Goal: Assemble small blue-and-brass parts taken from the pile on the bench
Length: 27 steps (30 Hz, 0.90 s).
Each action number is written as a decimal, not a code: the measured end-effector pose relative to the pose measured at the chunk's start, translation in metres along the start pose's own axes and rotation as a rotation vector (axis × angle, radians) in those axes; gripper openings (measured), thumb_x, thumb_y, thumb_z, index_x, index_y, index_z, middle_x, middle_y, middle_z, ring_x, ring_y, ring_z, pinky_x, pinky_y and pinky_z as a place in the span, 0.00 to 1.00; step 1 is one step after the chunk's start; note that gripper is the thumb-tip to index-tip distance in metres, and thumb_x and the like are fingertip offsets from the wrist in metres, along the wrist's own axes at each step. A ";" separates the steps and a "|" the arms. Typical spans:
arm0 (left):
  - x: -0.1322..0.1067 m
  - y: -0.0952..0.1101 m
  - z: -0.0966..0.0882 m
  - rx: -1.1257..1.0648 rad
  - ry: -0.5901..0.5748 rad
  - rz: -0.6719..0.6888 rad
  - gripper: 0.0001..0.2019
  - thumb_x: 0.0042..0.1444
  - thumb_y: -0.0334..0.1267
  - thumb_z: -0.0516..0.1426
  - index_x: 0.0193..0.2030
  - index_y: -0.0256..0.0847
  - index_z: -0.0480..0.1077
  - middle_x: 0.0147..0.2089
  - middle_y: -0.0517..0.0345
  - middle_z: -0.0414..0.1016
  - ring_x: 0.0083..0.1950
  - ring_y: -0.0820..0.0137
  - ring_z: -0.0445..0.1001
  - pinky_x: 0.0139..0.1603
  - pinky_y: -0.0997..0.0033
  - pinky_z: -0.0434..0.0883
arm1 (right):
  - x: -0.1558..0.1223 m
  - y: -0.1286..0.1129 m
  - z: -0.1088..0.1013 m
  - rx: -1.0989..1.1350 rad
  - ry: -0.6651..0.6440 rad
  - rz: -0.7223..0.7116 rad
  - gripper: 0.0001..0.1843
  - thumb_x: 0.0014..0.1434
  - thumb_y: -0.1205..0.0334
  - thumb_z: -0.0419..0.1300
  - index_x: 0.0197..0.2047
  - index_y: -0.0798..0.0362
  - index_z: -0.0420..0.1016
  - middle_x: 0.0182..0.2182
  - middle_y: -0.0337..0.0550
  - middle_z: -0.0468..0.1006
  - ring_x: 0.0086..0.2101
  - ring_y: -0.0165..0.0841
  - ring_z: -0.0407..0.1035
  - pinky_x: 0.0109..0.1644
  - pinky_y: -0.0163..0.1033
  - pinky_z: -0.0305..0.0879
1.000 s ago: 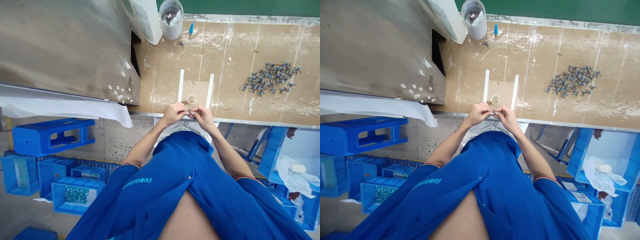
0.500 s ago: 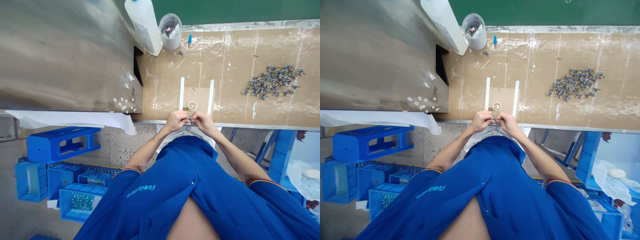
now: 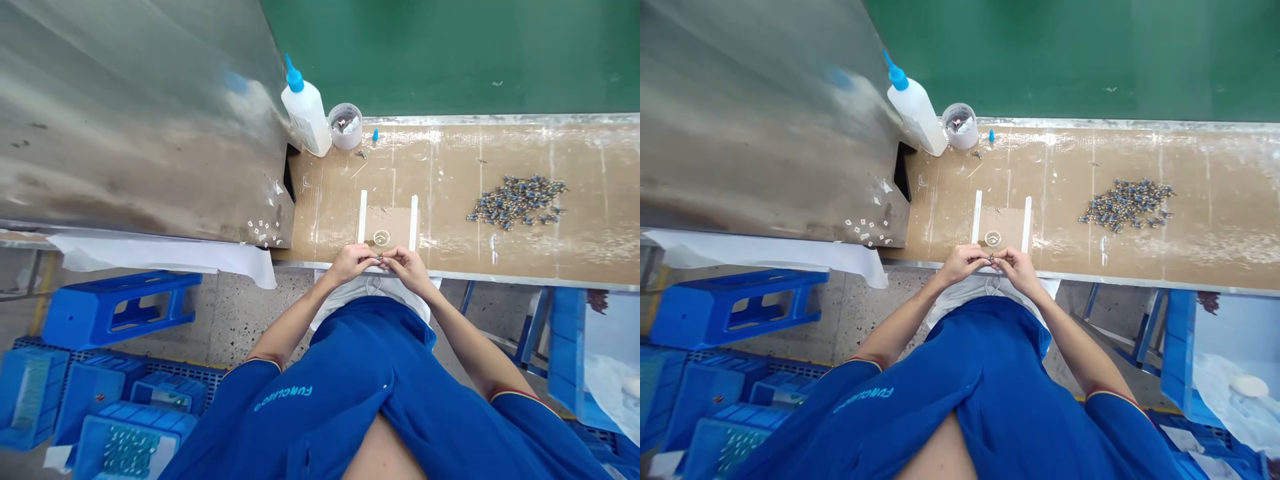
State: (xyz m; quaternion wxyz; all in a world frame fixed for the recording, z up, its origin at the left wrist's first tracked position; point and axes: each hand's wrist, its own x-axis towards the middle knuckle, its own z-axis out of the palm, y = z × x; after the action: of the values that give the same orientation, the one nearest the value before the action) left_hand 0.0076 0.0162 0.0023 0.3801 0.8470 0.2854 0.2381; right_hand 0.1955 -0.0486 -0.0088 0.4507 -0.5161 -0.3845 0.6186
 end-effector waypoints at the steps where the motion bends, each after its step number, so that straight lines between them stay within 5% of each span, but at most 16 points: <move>1: 0.000 -0.001 0.000 0.003 -0.001 0.004 0.11 0.65 0.38 0.59 0.35 0.34 0.79 0.30 0.55 0.74 0.32 0.74 0.70 0.36 0.75 0.65 | 0.000 -0.001 0.000 0.003 -0.001 0.011 0.35 0.40 0.34 0.71 0.34 0.58 0.71 0.30 0.46 0.81 0.29 0.24 0.74 0.36 0.29 0.73; 16: 0.005 -0.012 0.005 0.131 -0.018 0.088 0.14 0.66 0.37 0.55 0.31 0.36 0.75 0.28 0.57 0.70 0.31 0.73 0.68 0.34 0.73 0.63 | 0.007 0.000 -0.007 -0.223 -0.109 -0.071 0.14 0.54 0.54 0.63 0.30 0.59 0.71 0.30 0.45 0.80 0.29 0.24 0.74 0.35 0.29 0.71; 27: 0.010 -0.007 0.005 0.187 0.064 0.220 0.20 0.71 0.41 0.51 0.28 0.35 0.72 0.25 0.57 0.68 0.28 0.74 0.67 0.30 0.74 0.62 | 0.010 -0.002 -0.002 -0.115 -0.065 0.015 0.06 0.53 0.64 0.59 0.31 0.58 0.69 0.25 0.39 0.77 0.27 0.22 0.73 0.34 0.26 0.69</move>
State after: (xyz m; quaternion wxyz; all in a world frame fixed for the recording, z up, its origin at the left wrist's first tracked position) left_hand 0.0157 0.0236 -0.0041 0.2617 0.8970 0.2236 0.2773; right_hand 0.1969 -0.0381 -0.0103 0.4029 -0.5236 -0.4300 0.6153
